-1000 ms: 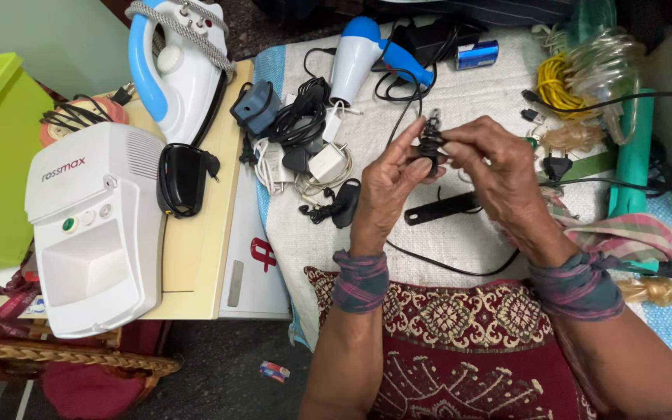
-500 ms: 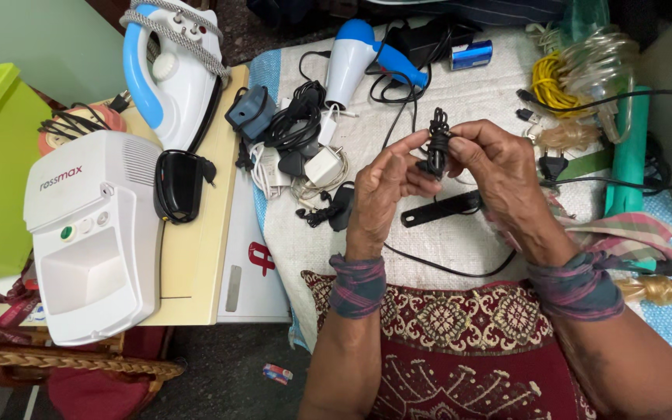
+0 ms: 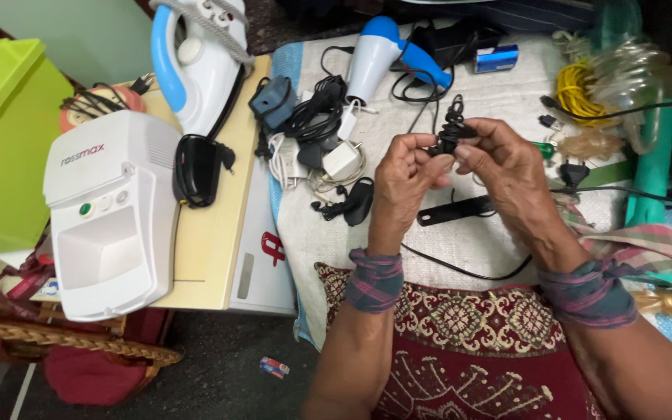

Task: The person uses a green screwdriver to unscrew and re-screw a black power adapter, then wipes it with a cloth. They also handle a USB cable and a small blue cylindrical object before returning to the adapter.

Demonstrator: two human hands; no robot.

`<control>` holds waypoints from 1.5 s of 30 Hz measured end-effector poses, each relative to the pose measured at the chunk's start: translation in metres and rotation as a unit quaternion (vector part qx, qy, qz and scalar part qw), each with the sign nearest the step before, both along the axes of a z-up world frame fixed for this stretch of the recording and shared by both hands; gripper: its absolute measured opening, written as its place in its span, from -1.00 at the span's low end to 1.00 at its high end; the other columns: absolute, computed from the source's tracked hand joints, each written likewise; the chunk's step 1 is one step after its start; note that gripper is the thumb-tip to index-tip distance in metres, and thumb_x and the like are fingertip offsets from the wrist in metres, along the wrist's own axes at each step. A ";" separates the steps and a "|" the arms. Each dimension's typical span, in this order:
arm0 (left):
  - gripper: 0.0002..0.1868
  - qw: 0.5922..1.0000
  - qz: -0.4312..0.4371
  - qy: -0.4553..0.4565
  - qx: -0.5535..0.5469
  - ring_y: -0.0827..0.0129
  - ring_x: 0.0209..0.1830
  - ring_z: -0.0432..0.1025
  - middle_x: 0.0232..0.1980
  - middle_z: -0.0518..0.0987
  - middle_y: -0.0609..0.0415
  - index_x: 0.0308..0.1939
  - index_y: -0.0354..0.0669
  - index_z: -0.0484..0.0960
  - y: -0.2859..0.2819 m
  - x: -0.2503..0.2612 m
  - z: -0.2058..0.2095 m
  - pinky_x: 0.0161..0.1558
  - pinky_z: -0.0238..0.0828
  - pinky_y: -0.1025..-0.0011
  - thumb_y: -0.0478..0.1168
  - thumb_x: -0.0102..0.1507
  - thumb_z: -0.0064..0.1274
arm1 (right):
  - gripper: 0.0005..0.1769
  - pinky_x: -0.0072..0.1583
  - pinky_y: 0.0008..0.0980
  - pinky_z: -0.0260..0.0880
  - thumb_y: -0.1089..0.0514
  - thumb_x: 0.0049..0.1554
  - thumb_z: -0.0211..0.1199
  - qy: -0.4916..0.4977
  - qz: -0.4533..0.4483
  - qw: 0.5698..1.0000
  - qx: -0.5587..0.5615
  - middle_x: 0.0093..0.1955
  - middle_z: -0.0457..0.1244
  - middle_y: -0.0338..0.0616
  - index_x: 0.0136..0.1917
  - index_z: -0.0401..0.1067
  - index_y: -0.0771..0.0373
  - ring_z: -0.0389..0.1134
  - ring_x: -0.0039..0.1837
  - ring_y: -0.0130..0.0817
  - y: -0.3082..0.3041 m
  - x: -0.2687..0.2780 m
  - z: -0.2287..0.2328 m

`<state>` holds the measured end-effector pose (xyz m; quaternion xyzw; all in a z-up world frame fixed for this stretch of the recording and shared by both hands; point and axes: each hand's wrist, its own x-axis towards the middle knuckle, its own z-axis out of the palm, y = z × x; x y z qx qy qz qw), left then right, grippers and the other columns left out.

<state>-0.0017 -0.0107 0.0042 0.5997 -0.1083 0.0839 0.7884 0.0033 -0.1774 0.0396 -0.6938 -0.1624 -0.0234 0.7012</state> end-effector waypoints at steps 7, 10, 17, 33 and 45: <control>-0.58 0.975 0.020 0.058 0.216 0.32 -0.37 0.54 -0.30 0.62 -0.07 0.10 -0.34 0.50 0.007 0.018 -0.036 -0.34 0.52 0.41 -0.11 0.28 0.16 | -0.71 0.03 -0.42 0.47 0.27 0.29 0.25 -0.158 0.013 0.980 -0.116 0.07 0.37 -0.06 0.26 0.40 0.38 0.41 0.03 -0.37 0.033 0.031 0.012; -0.71 0.874 -0.058 -0.071 0.478 0.14 -0.31 0.58 -0.27 0.68 -0.13 -0.09 -0.28 0.65 -0.001 0.033 -0.079 -0.18 0.52 0.23 -0.13 0.25 0.13 | -0.70 -0.02 -0.25 0.46 0.31 0.19 0.31 -0.375 -0.023 0.876 -0.302 0.06 0.39 0.03 0.21 0.46 0.32 0.44 0.01 -0.15 0.070 0.059 0.013; -0.71 0.822 -0.002 -0.235 0.519 0.07 -0.17 0.58 -0.14 0.68 -0.16 -0.01 -0.20 0.63 -0.001 0.046 -0.110 -0.01 0.50 0.13 -0.13 0.27 0.07 | -0.70 -0.11 -0.23 0.51 0.36 0.19 0.24 -0.434 0.066 0.805 -0.399 0.09 0.37 0.10 0.21 0.49 0.31 0.43 -0.08 -0.14 0.130 0.079 0.003; -0.60 0.899 0.310 0.014 0.308 0.27 -0.14 0.62 -0.02 0.65 -0.07 0.13 -0.21 0.60 0.068 0.028 -0.041 -0.08 0.54 0.31 -0.04 0.33 0.11 | -0.87 -0.02 -0.54 0.49 0.30 0.53 0.15 -0.177 -0.132 0.974 -0.039 -0.02 0.39 -0.02 0.19 0.44 0.44 0.43 -0.08 -0.38 -0.091 0.022 0.004; -0.54 0.945 0.116 0.061 0.299 0.30 -0.16 0.64 -0.04 0.70 -0.10 0.20 -0.24 0.58 0.042 0.021 -0.018 -0.13 0.63 0.38 -0.07 0.28 0.14 | -0.86 0.02 -0.10 0.40 0.21 0.26 0.21 -0.285 -0.188 0.664 -0.665 -0.04 0.36 -0.06 0.10 0.48 0.17 0.40 0.07 -0.14 -0.063 0.044 -0.057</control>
